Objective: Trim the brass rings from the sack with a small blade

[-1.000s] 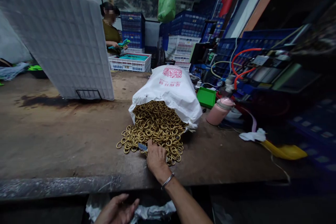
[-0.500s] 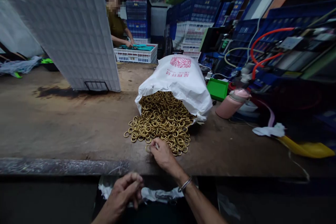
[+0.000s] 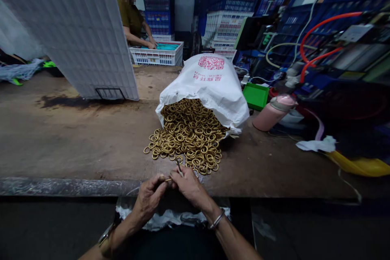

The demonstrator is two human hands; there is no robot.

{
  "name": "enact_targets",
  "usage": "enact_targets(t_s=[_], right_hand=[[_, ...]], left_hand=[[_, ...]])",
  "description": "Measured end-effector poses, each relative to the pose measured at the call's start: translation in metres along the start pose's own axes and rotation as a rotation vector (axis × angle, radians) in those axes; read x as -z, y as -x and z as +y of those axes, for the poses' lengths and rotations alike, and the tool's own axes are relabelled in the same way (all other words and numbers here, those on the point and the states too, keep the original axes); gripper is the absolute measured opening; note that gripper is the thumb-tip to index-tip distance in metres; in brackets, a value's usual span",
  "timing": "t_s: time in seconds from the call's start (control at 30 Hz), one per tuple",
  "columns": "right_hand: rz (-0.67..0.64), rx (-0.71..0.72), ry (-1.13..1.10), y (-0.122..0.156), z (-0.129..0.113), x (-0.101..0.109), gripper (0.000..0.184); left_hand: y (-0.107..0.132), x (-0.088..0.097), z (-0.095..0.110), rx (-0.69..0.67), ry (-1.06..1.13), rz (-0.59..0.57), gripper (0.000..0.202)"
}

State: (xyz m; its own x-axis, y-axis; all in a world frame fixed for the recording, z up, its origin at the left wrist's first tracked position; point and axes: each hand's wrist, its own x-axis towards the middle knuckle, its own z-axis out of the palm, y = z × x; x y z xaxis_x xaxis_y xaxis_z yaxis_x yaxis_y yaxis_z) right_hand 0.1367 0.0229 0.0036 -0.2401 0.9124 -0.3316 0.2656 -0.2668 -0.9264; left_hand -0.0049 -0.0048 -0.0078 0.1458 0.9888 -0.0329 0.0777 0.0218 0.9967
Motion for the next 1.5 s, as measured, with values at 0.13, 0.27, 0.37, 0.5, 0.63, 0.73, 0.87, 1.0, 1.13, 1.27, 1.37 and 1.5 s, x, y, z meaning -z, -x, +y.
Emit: enact_targets(t_s=[0.13,0.27,0.37,0.5,0.63,0.73,0.87,1.0,1.13,1.27,1.37,1.5], right_hand=[[0.047,0.122,0.132,0.000,0.001,-0.002,0.023],[0.067,0.102,0.130,0.000,0.001,-0.001,0.024],[0.028,0.089,0.061,0.000,0.002,-0.001,0.024],[-0.004,0.096,0.023,0.000,0.006,0.001,0.024],[0.084,0.152,0.254,0.004,0.009,0.004,0.026],[0.102,0.173,0.548,0.012,0.011,0.004,0.017],[0.039,0.159,0.821,0.019,0.013,0.003,0.031],[0.048,0.185,0.912,0.017,0.016,0.002,0.033],[0.024,0.178,0.951,0.014,0.016,-0.001,0.031],[0.007,0.115,0.996,0.014,0.012,-0.003,0.032],[0.083,0.075,1.013,0.013,0.010,-0.001,0.031],[0.184,0.091,0.989,0.009,0.015,0.003,0.029]], left_hand=[[-0.002,-0.003,0.007,0.135,0.102,0.013,0.017],[-0.003,-0.004,0.011,0.359,0.240,-0.079,0.030],[-0.002,-0.005,0.010,0.392,0.352,-0.128,0.035],[0.000,-0.008,0.007,0.396,0.464,-0.110,0.035],[0.001,-0.010,0.006,0.392,0.495,-0.093,0.035],[0.000,-0.012,0.005,0.376,0.463,-0.055,0.034],[0.000,-0.013,0.007,0.330,0.370,-0.026,0.034],[0.002,-0.013,0.006,0.322,0.337,0.002,0.038],[0.002,-0.011,0.002,0.313,0.315,0.012,0.037],[0.006,-0.008,0.003,0.314,0.298,-0.006,0.035],[0.015,-0.005,0.009,0.295,0.353,-0.078,0.033],[0.022,-0.002,0.013,0.309,0.537,-0.180,0.029]])
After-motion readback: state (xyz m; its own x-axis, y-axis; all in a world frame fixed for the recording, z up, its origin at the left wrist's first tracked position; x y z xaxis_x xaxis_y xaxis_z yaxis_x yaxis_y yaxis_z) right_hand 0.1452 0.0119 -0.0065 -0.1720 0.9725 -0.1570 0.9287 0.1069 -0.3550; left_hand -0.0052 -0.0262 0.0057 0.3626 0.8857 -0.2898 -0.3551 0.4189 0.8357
